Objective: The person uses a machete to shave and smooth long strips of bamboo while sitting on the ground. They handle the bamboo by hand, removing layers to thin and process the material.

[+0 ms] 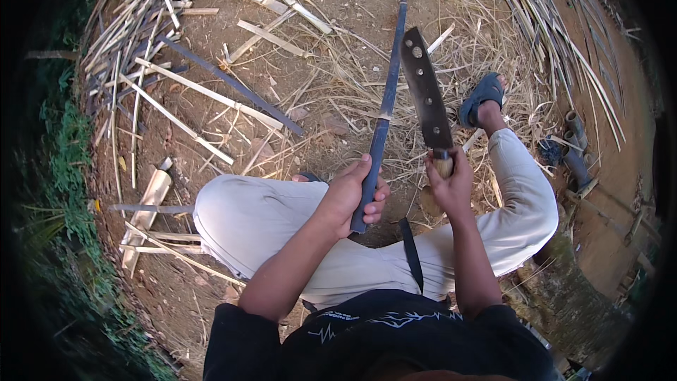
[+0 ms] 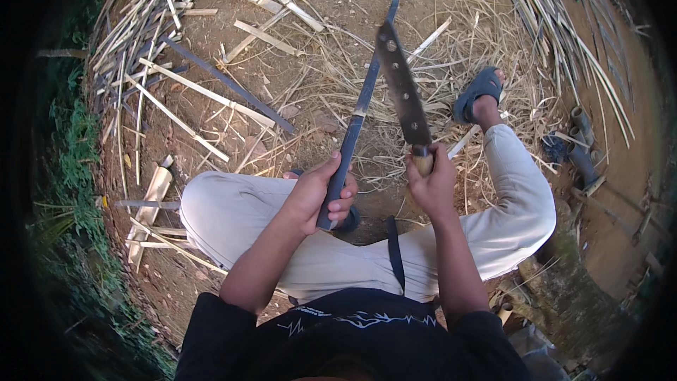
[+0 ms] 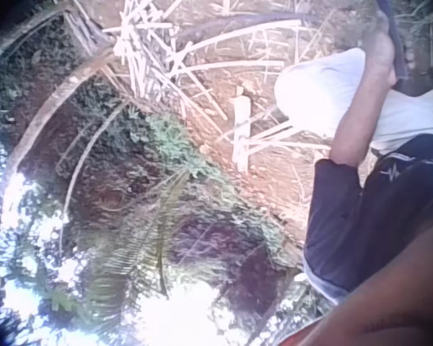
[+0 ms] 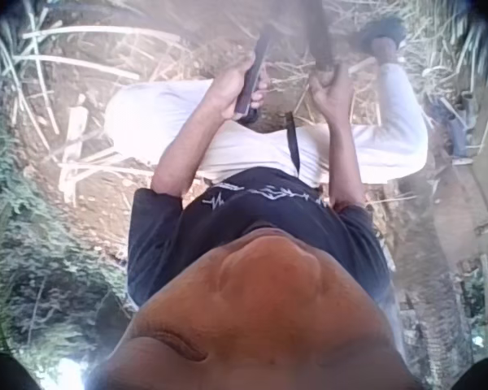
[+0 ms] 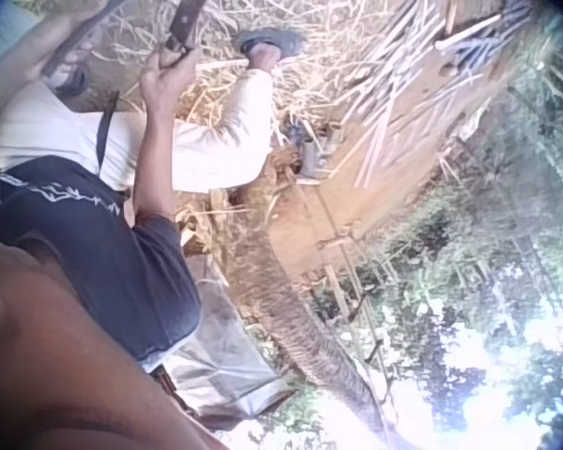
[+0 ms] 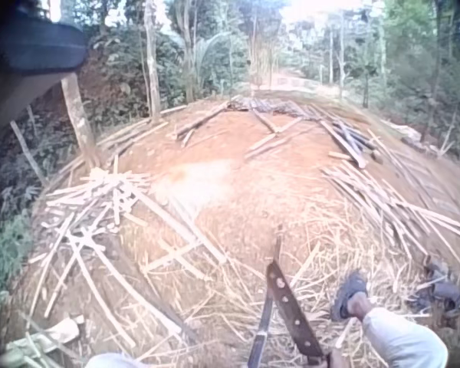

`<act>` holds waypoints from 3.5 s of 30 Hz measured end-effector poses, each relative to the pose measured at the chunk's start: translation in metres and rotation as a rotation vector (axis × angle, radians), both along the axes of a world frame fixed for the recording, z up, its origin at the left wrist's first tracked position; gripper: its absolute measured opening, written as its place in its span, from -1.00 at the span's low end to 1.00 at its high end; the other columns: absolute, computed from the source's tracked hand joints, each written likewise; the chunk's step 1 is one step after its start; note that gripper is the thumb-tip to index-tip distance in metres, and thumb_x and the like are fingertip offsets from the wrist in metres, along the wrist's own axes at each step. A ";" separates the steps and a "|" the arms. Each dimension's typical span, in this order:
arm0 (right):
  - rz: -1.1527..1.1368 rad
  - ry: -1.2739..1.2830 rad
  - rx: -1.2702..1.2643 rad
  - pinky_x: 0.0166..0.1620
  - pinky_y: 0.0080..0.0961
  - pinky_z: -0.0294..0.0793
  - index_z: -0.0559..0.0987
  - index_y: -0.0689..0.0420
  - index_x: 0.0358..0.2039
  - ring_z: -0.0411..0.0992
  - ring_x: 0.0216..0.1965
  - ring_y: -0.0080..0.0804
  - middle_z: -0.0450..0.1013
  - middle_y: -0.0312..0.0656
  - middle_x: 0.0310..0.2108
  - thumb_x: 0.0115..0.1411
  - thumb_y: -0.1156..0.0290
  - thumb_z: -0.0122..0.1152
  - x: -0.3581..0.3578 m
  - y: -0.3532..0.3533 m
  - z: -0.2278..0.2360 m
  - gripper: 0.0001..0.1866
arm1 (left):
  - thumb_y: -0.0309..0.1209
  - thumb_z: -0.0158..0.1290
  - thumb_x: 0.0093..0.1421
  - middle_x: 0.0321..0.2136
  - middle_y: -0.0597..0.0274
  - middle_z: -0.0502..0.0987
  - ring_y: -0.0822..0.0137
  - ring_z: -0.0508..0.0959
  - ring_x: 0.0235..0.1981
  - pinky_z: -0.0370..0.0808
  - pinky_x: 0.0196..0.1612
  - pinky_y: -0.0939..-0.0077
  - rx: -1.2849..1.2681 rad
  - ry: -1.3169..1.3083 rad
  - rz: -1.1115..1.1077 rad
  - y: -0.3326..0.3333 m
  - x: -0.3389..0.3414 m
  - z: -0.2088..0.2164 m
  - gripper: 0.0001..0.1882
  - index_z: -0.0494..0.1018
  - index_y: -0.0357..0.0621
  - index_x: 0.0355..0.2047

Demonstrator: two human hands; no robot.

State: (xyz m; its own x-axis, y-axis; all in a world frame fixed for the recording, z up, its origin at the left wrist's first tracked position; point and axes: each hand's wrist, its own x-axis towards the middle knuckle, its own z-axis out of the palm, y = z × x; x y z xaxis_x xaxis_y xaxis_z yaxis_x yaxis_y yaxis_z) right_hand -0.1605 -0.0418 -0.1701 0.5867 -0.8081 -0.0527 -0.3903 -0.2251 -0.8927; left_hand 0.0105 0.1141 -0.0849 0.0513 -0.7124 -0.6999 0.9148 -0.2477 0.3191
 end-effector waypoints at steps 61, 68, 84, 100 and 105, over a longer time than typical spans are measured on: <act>0.896 0.505 -0.628 -0.30 -0.14 0.53 0.39 0.16 -0.33 0.54 -0.43 0.00 0.52 -0.02 -0.47 0.07 0.22 0.26 0.010 -0.034 0.024 -0.68 | -0.03 -0.34 0.44 -0.84 0.36 0.12 0.48 0.10 -0.91 0.08 -0.80 0.60 0.132 -0.027 0.022 0.146 -0.077 0.044 -0.62 0.25 -0.07 -0.28; 0.650 0.764 -0.538 -0.22 -0.10 0.53 0.46 0.25 -0.32 0.53 -0.35 0.07 0.52 0.14 -0.41 0.09 0.23 0.21 0.049 -0.127 -0.008 -0.68 | -0.02 -0.32 0.43 -0.84 0.34 0.12 0.46 0.09 -0.91 0.09 -0.80 0.60 0.132 -0.064 -0.004 0.153 -0.085 0.046 -0.61 0.24 -0.07 -0.30; 0.557 0.761 -0.590 -0.34 -0.03 0.54 0.49 0.31 -0.37 0.52 -0.46 0.14 0.51 0.14 -0.53 0.20 0.21 0.11 0.099 -0.296 -0.096 -0.66 | -0.02 -0.18 0.38 -0.84 0.41 0.18 0.56 0.13 -0.88 0.07 -0.78 0.67 0.387 0.015 0.082 0.127 -0.100 0.055 -0.61 0.32 -0.10 -0.32; 1.222 0.065 -0.541 -0.27 -0.25 0.46 0.39 0.20 -0.39 0.47 -0.41 -0.15 0.40 -0.10 -0.51 -0.18 0.32 0.30 0.033 -0.102 -0.032 -0.64 | -0.01 -0.25 0.41 -0.70 0.35 0.26 0.50 0.29 -0.66 0.30 -0.57 0.59 0.766 -0.252 -0.301 0.119 -0.127 0.024 -0.54 0.33 -0.13 -0.41; 1.098 0.506 -0.738 -0.46 -0.21 0.46 0.38 0.18 -0.46 0.47 -0.55 -0.18 0.41 -0.09 -0.57 -0.01 0.29 0.18 0.044 -0.151 -0.082 -0.75 | 0.00 -0.26 0.42 -0.69 0.41 0.20 0.55 0.22 -0.63 0.24 -0.52 0.60 0.553 -0.507 -0.465 0.160 -0.158 -0.005 -0.52 0.28 -0.07 -0.50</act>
State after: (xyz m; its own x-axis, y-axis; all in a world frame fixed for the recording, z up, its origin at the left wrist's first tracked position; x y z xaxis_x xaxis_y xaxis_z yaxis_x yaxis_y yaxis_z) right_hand -0.1160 -0.1928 -0.2519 0.9706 0.1063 -0.2161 0.0485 -0.9652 -0.2569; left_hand -0.1476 0.2739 -0.0895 0.2384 -0.3040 -0.9224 0.4640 -0.7987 0.3832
